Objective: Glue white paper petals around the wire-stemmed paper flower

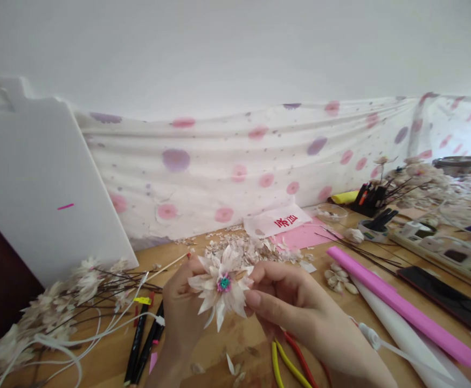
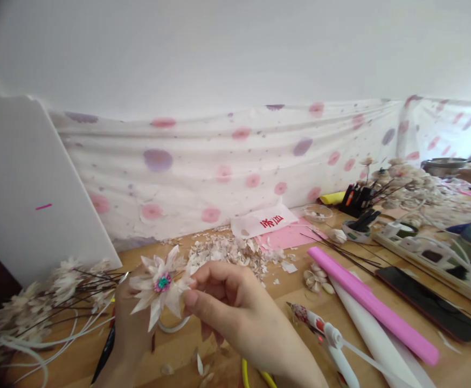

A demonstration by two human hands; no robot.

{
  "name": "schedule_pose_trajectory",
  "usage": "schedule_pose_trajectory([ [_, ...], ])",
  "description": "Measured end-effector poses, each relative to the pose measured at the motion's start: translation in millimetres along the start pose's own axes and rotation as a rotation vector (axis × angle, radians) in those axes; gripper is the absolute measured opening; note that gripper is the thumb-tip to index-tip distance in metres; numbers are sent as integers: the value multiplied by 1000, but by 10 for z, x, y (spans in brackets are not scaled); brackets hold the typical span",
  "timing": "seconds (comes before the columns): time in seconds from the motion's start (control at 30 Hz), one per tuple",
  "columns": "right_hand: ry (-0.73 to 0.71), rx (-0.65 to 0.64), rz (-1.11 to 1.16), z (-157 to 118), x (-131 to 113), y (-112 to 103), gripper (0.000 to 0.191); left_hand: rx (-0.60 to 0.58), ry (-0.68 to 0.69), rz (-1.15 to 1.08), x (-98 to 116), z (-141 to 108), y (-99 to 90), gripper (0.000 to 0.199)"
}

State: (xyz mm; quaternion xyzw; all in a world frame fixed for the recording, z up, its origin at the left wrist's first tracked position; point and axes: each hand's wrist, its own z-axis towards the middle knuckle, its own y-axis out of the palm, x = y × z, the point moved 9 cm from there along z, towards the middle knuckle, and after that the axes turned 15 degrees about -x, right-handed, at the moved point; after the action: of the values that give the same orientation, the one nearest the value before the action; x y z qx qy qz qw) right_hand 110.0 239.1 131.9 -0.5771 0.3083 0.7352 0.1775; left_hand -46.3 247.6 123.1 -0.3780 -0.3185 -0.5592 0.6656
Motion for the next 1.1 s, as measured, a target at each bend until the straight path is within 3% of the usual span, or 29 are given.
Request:
schedule_pose_trajectory([
  [0.23, -20, 26, 11, 3, -12, -46, 31, 43, 113, 126, 181, -16, -46, 13],
  [0.47, -54, 47, -54, -7, -89, -58, 29, 90, 419, 308, 476, -95, -66, 15],
  [0.7, -95, 44, -86, -42, -179, -78, 33, 140, 443, 354, 507, -140, -90, 17],
  [0.93, -139, 114, -157, -102, -256, -232, 30, 175, 356, 267, 405, -117, -167, 16],
  [1.1, -231, 56, -55, -78, -250, -154, 27, 213, 496, 332, 473, -177, -192, 11],
])
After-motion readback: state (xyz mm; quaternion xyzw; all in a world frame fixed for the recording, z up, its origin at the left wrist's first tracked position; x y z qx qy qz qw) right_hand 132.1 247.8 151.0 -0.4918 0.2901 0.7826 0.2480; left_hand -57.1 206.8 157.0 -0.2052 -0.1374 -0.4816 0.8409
